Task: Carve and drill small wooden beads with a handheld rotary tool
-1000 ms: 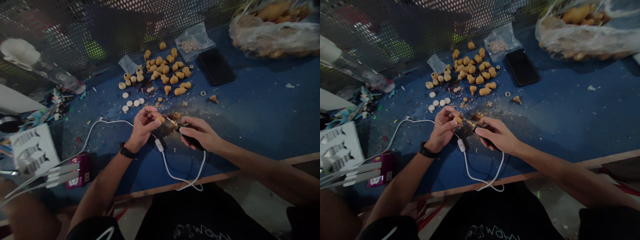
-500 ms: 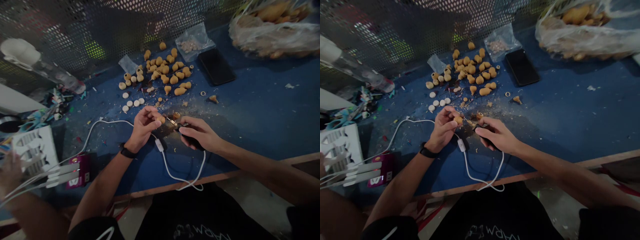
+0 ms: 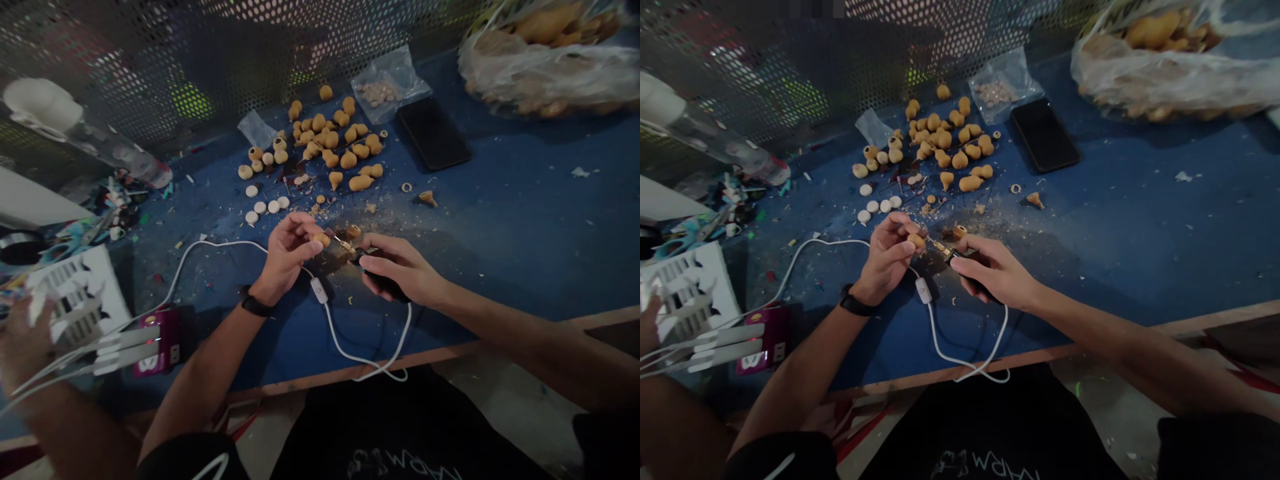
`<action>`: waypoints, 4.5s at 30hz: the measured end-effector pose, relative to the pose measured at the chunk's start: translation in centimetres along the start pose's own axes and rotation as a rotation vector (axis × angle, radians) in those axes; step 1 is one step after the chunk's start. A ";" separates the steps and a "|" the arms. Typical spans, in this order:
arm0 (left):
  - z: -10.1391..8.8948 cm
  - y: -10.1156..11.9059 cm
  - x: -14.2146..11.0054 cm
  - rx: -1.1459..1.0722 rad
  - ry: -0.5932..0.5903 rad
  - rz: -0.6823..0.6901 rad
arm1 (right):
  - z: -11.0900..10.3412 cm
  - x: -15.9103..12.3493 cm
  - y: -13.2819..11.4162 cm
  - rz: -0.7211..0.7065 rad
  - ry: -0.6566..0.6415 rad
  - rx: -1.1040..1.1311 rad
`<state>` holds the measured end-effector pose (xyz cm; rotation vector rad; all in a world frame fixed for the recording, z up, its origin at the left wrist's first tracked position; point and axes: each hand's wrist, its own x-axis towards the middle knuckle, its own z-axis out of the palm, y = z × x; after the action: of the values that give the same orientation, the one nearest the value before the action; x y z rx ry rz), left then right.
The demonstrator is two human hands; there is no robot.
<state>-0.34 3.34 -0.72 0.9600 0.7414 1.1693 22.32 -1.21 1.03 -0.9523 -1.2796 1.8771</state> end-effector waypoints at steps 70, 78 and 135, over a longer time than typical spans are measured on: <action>0.1 0.2 0.0 0.020 0.000 -0.021 | 0.0 -0.2 -0.4 -0.012 -0.020 -0.020; 0.0 0.1 0.0 0.057 -0.022 -0.002 | 0.0 -0.1 -0.2 0.011 0.006 -0.018; -0.1 -0.2 0.0 0.062 -0.023 -0.014 | 0.4 0.2 0.3 -0.017 0.083 0.040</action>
<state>-0.33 3.38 -0.90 1.0166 0.7688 1.1265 21.87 -1.32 0.78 -0.9854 -1.1932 1.8239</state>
